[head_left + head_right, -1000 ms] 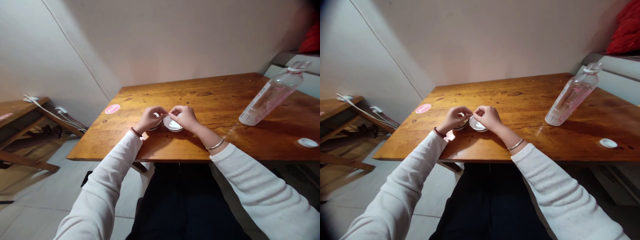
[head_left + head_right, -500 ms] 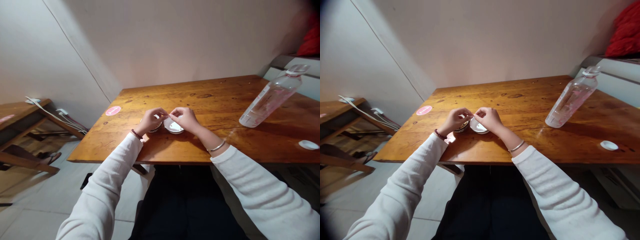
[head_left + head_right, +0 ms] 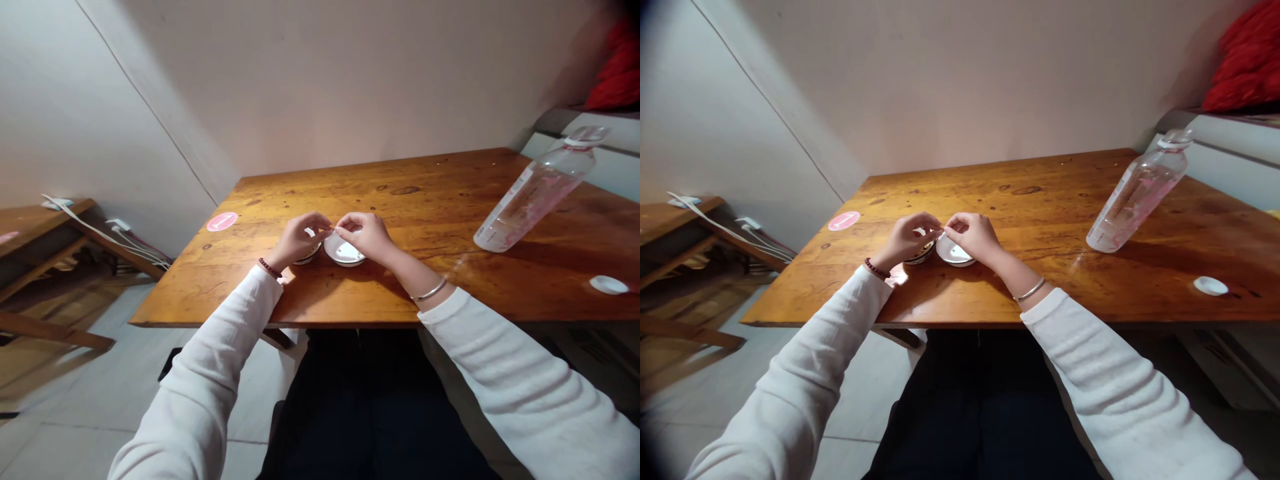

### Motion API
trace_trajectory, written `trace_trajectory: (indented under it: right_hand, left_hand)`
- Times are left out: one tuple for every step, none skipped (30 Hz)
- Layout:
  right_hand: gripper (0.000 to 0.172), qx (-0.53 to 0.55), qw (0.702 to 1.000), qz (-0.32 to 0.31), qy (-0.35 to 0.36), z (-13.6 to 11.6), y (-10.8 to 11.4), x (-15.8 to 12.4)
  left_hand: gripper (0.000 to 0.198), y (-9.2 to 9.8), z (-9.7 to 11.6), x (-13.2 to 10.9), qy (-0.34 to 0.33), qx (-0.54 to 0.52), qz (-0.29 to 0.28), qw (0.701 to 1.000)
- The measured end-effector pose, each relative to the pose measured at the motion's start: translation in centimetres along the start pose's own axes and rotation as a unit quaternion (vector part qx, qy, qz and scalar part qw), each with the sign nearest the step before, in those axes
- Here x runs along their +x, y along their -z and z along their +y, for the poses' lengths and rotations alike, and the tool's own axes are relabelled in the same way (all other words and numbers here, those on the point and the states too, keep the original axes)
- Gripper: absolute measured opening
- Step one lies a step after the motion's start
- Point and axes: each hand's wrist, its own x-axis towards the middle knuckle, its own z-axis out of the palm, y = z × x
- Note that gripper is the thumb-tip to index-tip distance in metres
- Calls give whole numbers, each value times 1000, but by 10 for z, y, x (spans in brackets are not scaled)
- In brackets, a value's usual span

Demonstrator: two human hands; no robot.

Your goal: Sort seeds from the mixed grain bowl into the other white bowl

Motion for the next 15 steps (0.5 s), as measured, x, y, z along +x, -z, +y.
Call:
trace_trajectory:
  right_hand:
    - [12, -1, 1000, 0, 1, 0, 0, 0]
    - [12, -3, 1000, 0, 1, 0, 0, 0]
    - [12, -4, 1000, 1, 1, 0, 0, 0]
    - [12, -5, 1000, 1, 0, 1, 0, 0]
    - [13, -7, 1000, 1, -1, 1, 0, 0]
    - [13, -8, 1000, 0, -2, 1, 0, 0]
    - [13, -7, 1000, 0, -2, 1, -1, 0]
    - [13, -5, 1000, -1, -3, 1, -1, 0]
    - [13, -4, 1000, -2, -3, 1, -1, 0]
    - [13, -2, 1000, -3, -4, 1, -1, 0]
    - [13, -1, 1000, -4, -6, 1, -1, 0]
    - [13, -1, 1000, -5, -7, 1, -1, 0]
    - [13, -1, 1000, -6, -8, 1, -1, 0]
    - [12, -1, 1000, -7, -9, 1, -1, 0]
    - [12, -1, 1000, -8, -10, 2, -1, 0]
  left_hand:
    - [26, 0, 0, 0, 1, -2, -1, 1000]
    - [26, 0, 0, 0, 1, -4, -2, 1000]
    - [25, 0, 0, 0, 0, -5, -2, 1000]
    - [25, 1, 0, -1, -1, -6, -3, 1000]
    - [24, 1, 0, -1, -3, -6, -3, 1000]
    - [23, 1, 0, -1, -5, -6, -3, 1000]
    - [22, 1, 0, 0, -7, -5, -3, 1000]
    - [21, 1, 0, 0, -8, -3, -3, 1000]
    - [21, 1, 0, 0, -8, 0, -4, 1000]
    - [20, 1, 0, 0, -8, 3, -5, 1000]
    - [20, 0, 0, 0, -8, 5, -5, 1000]
    - [20, 0, 1, 0, -7, 7, -6, 1000]
    - [20, 0, 1, 0, -7, 8, -6, 1000]
    - [21, 0, 1, 0, -7, 9, -5, 1000]
    - [21, 0, 1, 0, -6, 10, -4, 1000]
